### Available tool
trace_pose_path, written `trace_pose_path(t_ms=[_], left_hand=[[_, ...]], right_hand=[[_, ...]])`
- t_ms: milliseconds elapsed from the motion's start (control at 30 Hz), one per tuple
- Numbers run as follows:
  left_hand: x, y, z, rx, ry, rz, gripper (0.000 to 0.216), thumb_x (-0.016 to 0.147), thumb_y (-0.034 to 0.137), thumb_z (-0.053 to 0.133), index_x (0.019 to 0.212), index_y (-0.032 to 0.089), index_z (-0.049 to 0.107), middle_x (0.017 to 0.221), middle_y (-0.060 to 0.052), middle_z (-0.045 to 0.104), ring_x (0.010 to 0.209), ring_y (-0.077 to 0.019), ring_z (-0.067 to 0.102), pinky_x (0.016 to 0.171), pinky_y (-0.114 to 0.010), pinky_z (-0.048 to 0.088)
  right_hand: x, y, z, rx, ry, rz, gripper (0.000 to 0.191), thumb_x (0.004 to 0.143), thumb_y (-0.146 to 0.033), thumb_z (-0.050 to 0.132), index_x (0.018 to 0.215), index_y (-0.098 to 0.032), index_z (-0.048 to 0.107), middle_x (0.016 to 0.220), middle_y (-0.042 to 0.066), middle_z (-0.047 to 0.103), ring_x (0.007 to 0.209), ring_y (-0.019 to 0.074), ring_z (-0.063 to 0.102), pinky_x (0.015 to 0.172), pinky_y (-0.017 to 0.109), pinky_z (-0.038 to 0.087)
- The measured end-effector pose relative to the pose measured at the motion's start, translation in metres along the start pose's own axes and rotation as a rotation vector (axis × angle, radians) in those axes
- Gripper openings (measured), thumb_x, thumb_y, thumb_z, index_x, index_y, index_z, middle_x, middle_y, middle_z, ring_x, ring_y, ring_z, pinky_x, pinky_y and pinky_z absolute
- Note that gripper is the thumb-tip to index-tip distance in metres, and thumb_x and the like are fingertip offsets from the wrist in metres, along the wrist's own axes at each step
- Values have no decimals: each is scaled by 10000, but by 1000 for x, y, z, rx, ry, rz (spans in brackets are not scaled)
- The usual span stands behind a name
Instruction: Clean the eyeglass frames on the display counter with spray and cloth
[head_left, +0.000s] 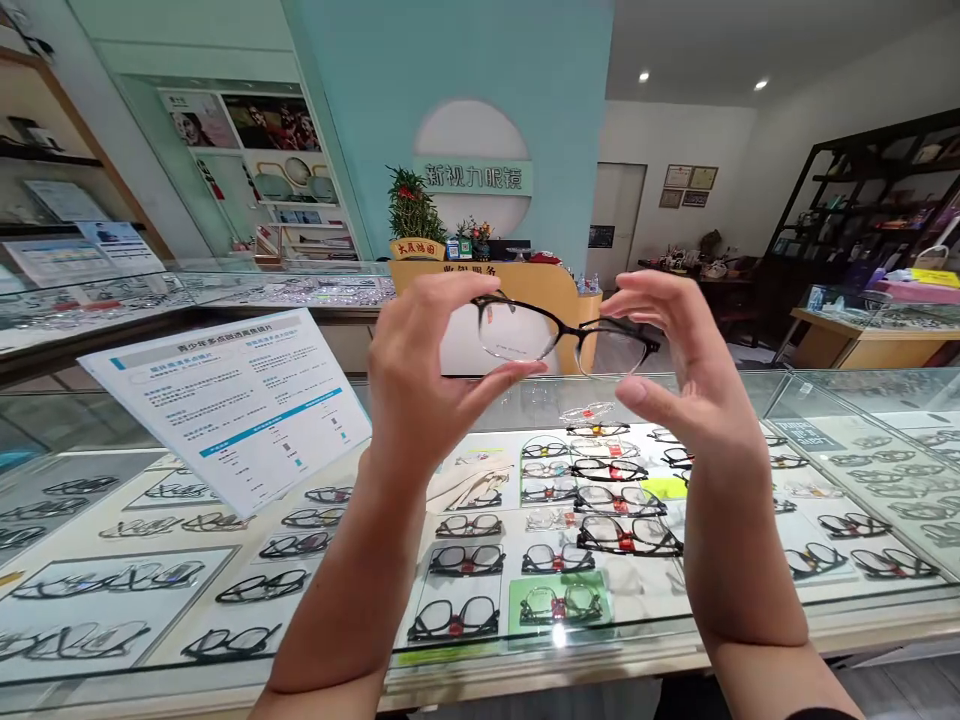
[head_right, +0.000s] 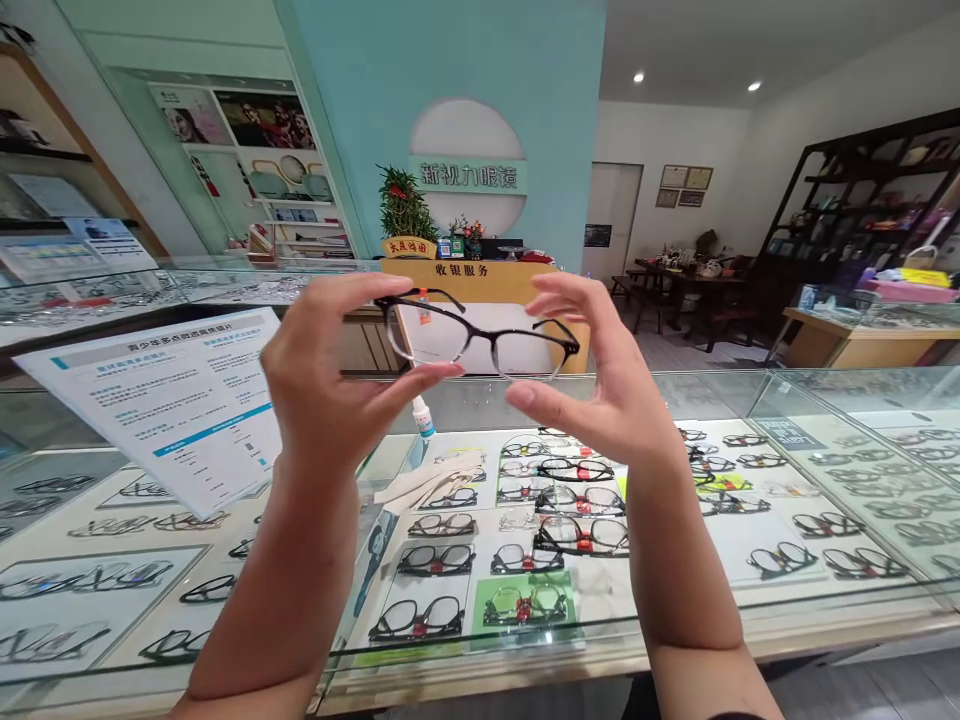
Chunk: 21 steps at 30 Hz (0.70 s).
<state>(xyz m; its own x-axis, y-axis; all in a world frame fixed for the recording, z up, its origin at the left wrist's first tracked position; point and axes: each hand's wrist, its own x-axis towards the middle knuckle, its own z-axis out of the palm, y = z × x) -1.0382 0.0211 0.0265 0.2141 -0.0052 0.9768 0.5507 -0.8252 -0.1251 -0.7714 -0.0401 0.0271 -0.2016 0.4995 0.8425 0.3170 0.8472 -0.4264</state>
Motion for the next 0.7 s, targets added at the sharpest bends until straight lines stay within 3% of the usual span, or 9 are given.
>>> trace_pose_path(t_ms=[100,167,400,567,700], left_hand=[[-2,3,-3,14,134,-87,695,862,756,925,1363,321,718,1283,-57,831,1253,-336,788,1090,-545,641],[-4,4,-2,2,175,-169,689,862,772,916,1367,346,719,1288,-42,812,1277,-348,772,1107,-579,645],[-7,10,8,-71,131,-350,675,886,821,857,1396,410,694,1395,-32,778,1300,-368,765,1103,-646,686],[-9,8,15,-97,124,-395,726,875,879,825,1414,411,691,1424,-27,766,1343,-364,755,1124,-636,684],[-13,2,21,-123,139,-434,743,883,903,800,1435,419,685,1479,-33,742,1345,-348,755,1102,-619,691]], right_hand=[[-2,5,4,-152,102,-90,845,889,-614,929,1619,-379,574,1506,100,703,1454,360,647,1287,601,513],[-1,9,9,-235,148,-107,875,884,-595,941,1641,-383,556,1558,114,679,1484,380,638,1275,612,532],[-1,13,26,-348,321,-99,551,1012,-537,846,1499,-358,661,1507,115,724,1396,393,733,1212,626,609],[0,12,27,-368,302,-61,541,1024,-492,844,1516,-360,659,1500,118,743,1445,407,702,1229,621,607],[2,15,29,-349,329,-45,532,1006,-526,865,1473,-332,700,1422,108,800,1328,379,771,1171,617,646]])
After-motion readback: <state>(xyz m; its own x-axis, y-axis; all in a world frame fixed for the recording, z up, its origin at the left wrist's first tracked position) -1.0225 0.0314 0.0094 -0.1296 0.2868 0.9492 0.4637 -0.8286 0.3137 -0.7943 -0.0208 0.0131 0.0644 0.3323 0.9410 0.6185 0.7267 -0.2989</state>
